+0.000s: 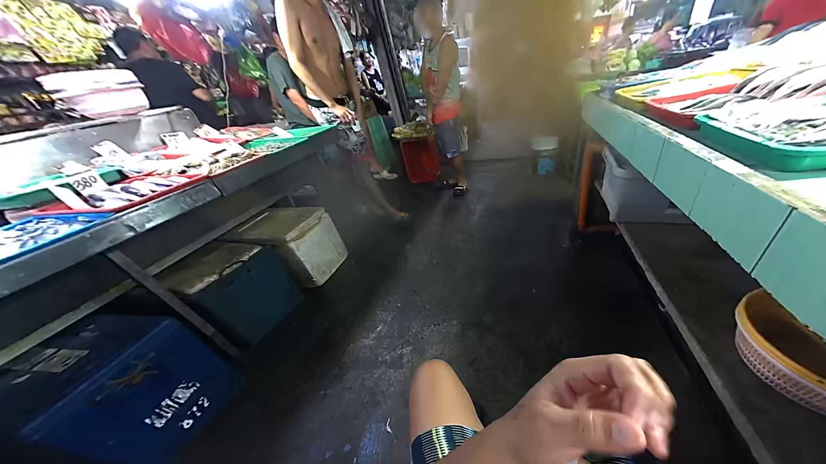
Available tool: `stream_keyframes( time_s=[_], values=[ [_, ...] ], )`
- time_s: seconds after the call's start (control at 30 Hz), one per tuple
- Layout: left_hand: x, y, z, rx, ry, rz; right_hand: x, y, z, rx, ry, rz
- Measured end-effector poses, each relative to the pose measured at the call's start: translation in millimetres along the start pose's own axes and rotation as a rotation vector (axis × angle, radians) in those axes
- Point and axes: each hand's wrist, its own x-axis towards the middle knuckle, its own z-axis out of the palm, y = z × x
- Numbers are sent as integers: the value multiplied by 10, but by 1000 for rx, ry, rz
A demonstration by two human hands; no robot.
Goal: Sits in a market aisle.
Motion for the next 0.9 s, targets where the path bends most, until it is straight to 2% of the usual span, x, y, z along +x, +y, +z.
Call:
stream_keyframes(
  time_s=[0.03,0.07,0.13,0.2,0.27,0.33,0.37,0.5,0.6,0.8,0.9],
  values=[
    [-20,-200,-220,108,79,-48,479,381,6,14,-56,-189],
    [-149,-429,-472,275,186,-85,801,597,19,66,-109,-277],
    [-553,-877,-949,661,404,-228,1004,665,53,111,-152,-237],
    [-1035,-1271,-1314,904,550,-458,1070,678,134,110,-137,-223],
    [-1487,-1572,-1524,987,573,-724,1080,688,222,32,-66,-314],
    [-1717,-1696,-1624,942,424,-1058,1045,672,267,-134,-25,-463],
    [-1734,-1703,-1671,909,355,-1145,1082,681,282,-189,-23,-495],
    [-1663,-1709,-1688,925,427,-1092,1100,657,197,-212,-49,-437],
    [-1558,-1732,-1634,950,388,-1144,1195,766,179,-249,-13,-475],
    [-1436,-1854,-1638,966,400,-1102,1142,814,96,-166,17,-476],
    [-1461,-1887,-1651,933,415,-1102,1172,818,97,-258,18,-475]
  ],
)
